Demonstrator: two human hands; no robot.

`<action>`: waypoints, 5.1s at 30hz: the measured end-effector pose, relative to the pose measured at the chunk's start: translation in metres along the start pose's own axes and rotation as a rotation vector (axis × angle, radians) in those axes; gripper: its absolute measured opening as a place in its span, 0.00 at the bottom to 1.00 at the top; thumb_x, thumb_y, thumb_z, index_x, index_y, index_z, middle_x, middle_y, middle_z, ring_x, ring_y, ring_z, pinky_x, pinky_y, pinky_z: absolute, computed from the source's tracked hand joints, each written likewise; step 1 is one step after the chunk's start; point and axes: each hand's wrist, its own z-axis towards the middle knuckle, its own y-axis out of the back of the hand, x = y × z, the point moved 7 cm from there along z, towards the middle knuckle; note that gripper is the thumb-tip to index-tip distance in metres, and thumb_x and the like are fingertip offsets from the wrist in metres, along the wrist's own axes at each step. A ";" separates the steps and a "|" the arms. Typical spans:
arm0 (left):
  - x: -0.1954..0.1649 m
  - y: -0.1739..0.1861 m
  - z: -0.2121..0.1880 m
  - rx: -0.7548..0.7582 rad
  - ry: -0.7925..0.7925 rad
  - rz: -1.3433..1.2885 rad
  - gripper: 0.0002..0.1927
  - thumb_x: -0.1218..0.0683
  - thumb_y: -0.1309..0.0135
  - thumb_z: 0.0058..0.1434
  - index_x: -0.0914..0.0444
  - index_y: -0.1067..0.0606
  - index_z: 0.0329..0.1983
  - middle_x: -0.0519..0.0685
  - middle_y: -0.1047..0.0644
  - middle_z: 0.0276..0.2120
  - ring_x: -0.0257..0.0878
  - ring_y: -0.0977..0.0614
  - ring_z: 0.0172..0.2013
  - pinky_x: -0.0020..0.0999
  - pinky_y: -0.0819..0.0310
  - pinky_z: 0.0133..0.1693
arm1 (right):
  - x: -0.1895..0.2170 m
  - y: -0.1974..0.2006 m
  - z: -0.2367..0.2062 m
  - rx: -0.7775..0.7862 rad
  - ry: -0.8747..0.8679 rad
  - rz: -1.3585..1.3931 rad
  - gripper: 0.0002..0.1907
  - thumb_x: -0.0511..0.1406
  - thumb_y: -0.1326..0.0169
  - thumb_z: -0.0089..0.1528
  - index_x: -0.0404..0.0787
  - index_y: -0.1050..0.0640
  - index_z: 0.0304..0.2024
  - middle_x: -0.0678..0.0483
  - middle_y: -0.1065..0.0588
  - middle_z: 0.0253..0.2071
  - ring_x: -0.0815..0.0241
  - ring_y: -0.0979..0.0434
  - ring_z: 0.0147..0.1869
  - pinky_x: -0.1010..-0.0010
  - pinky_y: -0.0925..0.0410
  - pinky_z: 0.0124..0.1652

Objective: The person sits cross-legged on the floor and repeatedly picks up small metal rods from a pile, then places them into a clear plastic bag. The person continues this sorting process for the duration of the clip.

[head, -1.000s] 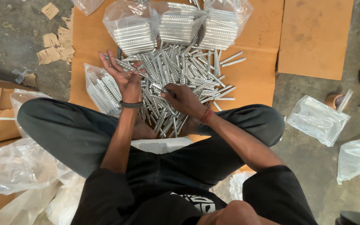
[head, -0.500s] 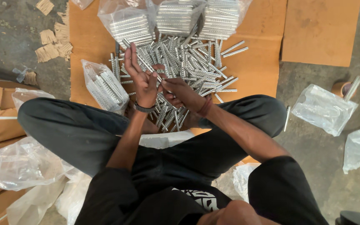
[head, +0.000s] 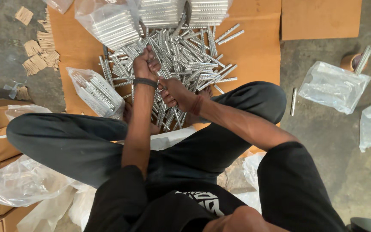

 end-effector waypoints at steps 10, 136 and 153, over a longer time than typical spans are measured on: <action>-0.025 0.101 0.021 -0.411 -0.243 0.620 0.07 0.60 0.59 0.47 0.67 0.37 0.29 0.48 0.36 0.16 0.37 0.36 0.15 0.32 0.42 0.18 | -0.018 0.016 0.008 -0.078 0.132 -0.240 0.13 0.44 0.63 0.56 0.41 0.37 0.27 0.61 0.43 0.13 0.73 0.49 0.11 0.81 0.52 0.10; -0.114 -0.006 -0.117 0.277 -0.555 -0.232 0.12 0.49 0.65 0.57 0.62 0.38 0.34 0.45 0.40 0.20 0.33 0.40 0.20 0.26 0.44 0.24 | 0.030 -0.049 -0.016 -0.117 0.764 -1.187 0.18 0.42 0.61 0.57 0.34 0.37 0.20 0.49 0.40 0.14 0.59 0.43 0.17 0.68 0.45 0.21; -0.109 -0.067 -0.157 0.150 -1.190 1.576 0.10 0.56 0.56 0.56 0.65 0.32 0.21 0.49 0.34 0.22 0.41 0.36 0.28 0.34 0.49 0.36 | 0.067 -0.081 -0.056 -0.174 1.038 -1.436 0.13 0.38 0.57 0.56 0.36 0.36 0.22 0.48 0.39 0.10 0.50 0.38 0.15 0.64 0.45 0.18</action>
